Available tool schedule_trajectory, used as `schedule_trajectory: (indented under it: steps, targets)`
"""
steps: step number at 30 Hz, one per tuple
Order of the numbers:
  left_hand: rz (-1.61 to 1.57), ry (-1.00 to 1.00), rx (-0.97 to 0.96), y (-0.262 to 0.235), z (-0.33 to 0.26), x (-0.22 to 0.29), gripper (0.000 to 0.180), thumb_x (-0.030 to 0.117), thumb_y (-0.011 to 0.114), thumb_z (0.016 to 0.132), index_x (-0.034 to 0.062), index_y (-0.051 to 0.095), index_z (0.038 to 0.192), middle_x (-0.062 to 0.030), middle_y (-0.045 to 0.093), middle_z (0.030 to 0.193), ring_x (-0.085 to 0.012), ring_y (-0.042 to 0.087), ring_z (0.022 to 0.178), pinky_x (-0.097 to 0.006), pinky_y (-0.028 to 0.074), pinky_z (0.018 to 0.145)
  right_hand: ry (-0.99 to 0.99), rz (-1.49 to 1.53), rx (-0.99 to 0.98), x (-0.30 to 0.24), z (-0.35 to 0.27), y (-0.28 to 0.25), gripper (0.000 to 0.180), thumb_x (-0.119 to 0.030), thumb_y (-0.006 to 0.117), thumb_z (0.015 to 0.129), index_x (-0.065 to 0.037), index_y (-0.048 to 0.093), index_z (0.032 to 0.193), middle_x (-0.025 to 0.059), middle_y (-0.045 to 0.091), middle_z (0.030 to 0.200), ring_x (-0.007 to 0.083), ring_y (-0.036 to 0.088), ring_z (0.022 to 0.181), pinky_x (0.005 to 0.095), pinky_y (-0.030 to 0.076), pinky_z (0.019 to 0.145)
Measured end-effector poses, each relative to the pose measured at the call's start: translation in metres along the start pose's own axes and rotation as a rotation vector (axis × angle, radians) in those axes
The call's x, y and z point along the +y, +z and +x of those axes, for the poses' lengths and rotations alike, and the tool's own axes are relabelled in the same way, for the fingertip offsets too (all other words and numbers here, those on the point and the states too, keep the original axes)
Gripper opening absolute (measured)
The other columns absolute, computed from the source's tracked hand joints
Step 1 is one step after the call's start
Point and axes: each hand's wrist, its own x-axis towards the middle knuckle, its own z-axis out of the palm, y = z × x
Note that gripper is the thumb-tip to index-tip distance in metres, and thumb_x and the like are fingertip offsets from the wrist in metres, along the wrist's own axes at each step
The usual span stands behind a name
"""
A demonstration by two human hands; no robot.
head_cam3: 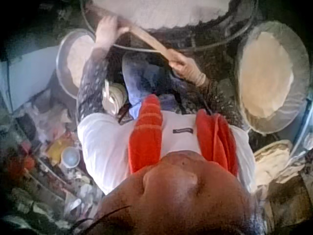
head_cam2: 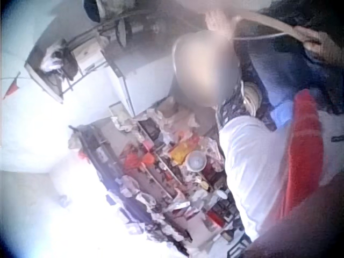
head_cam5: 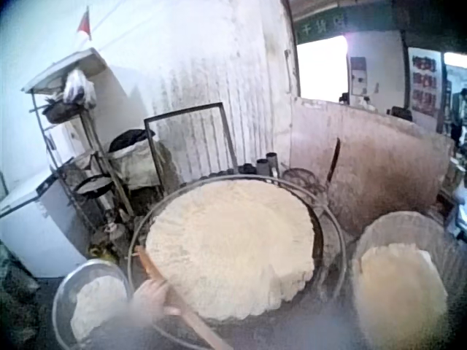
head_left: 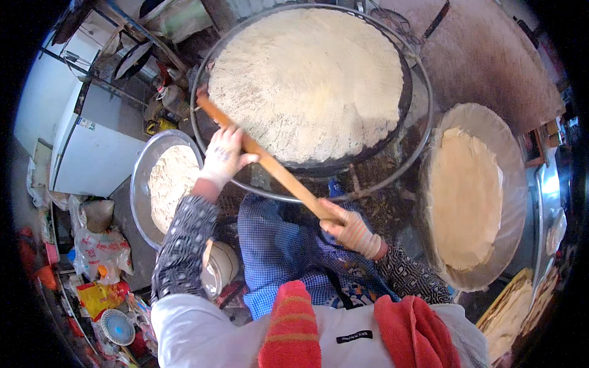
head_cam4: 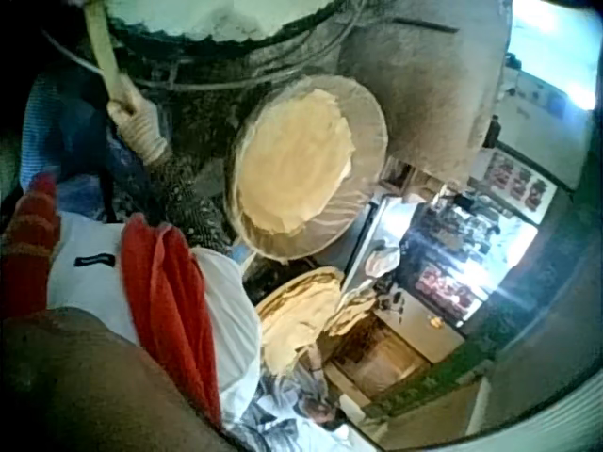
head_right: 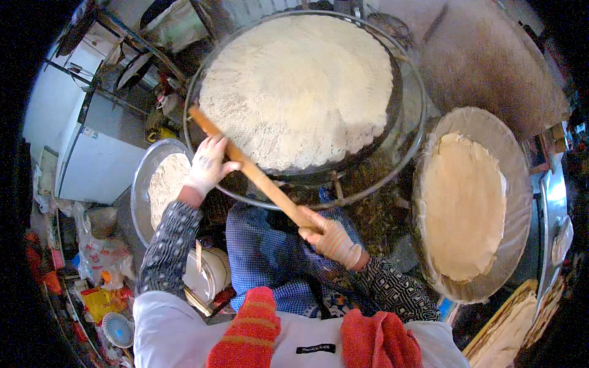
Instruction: The person prepares flatbread by spreading batter on a heated griddle with a wooden stick, flipping and rotating the bread using a blue scraper, and then removing it from the griddle to place it on a stack.
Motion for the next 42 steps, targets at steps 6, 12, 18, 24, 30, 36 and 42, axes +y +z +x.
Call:
schedule_trajectory:
  steps: [6, 12, 18, 24, 30, 36, 42]
  targets:
    - [0.036, 0.086, 0.053, 0.006, -0.090, 0.008, 0.049, 0.031, 0.070, 0.078, 0.0027, 0.056, 0.115, -0.0184, 0.055, 0.111, -0.0382, 0.048, 0.116, -0.052, 0.029, 0.110, 0.015, -0.780, 0.099, 0.015, -0.053, -0.087, 0.017, -0.033, 0.071, 0.083, -0.016, 0.067, 0.083, 0.0132, 0.061, 0.061, 0.0308, 0.062, 0.051, 0.0391, 0.051, 0.047]
    - [-0.125, -0.040, -0.059, 0.032, -0.086, 0.096, 0.035, 0.040, 0.073, 0.073, 0.0096, 0.068, 0.089, -0.0065, 0.060, 0.080, -0.0261, 0.059, 0.094, -0.046, 0.036, 0.102, 0.511, -0.298, 0.593, 0.020, -0.054, -0.203, 0.049, -0.013, 0.058, 0.096, -0.010, 0.043, 0.143, -0.0060, 0.053, 0.073, 0.0016, 0.042, 0.050, 0.0169, 0.035, 0.042]
    - [-0.507, 0.009, 0.141, -0.002, -0.111, 0.239, 0.038, 0.039, 0.069, 0.082, 0.0091, 0.066, 0.103, -0.0149, 0.059, 0.106, -0.0268, 0.059, 0.103, -0.048, 0.037, 0.100, 0.516, -0.011, 0.197, -0.026, -0.043, -0.126, 0.045, -0.019, 0.062, 0.094, -0.018, 0.051, 0.139, -0.0047, 0.058, 0.076, 0.0014, 0.038, 0.045, 0.0180, 0.031, 0.038]
    - [-1.718, -0.198, 0.210, -0.149, -0.292, 0.126, 0.031, 0.029, 0.067, 0.088, -0.0004, 0.071, 0.097, -0.0082, 0.066, 0.088, -0.0169, 0.062, 0.081, -0.032, 0.049, 0.075, 0.416, -0.240, -0.664, -0.134, -0.020, -0.052, 0.050, -0.015, 0.072, 0.081, -0.006, 0.060, 0.128, 0.0061, 0.070, 0.081, 0.0082, 0.052, 0.052, 0.0247, 0.046, 0.053]
    - [-1.309, 0.337, -0.241, -0.209, -0.370, 0.137, 0.052, 0.034, 0.069, 0.086, 0.0076, 0.056, 0.129, -0.0103, 0.057, 0.079, -0.0277, 0.060, 0.073, -0.036, 0.047, 0.066, -0.042, -0.716, -1.027, -0.166, -0.001, 0.052, 0.043, -0.032, 0.069, 0.083, -0.018, 0.063, 0.123, 0.0172, 0.069, 0.086, 0.0336, 0.068, 0.078, 0.0408, 0.054, 0.072]
    - [-1.092, 0.346, 0.373, -0.200, -0.372, 0.126, 0.029, 0.019, 0.061, 0.091, 0.0068, 0.063, 0.116, -0.0065, 0.054, 0.078, -0.0242, 0.058, 0.071, -0.040, 0.044, 0.061, -0.126, -0.257, -0.989, -0.156, -0.015, 0.207, 0.053, -0.033, 0.066, 0.084, -0.008, 0.054, 0.129, 0.0222, 0.068, 0.092, 0.0371, 0.067, 0.086, 0.0428, 0.052, 0.074]
    - [-1.233, 0.313, 0.404, -0.174, -0.354, 0.143, 0.032, 0.024, 0.060, 0.091, 0.0039, 0.063, 0.116, -0.0095, 0.055, 0.081, -0.0267, 0.059, 0.074, -0.042, 0.046, 0.063, 0.015, -0.175, -0.517, -0.099, -0.043, 0.167, 0.035, -0.020, 0.065, 0.086, -0.003, 0.062, 0.117, 0.0177, 0.069, 0.104, 0.0295, 0.068, 0.096, 0.0370, 0.054, 0.081]
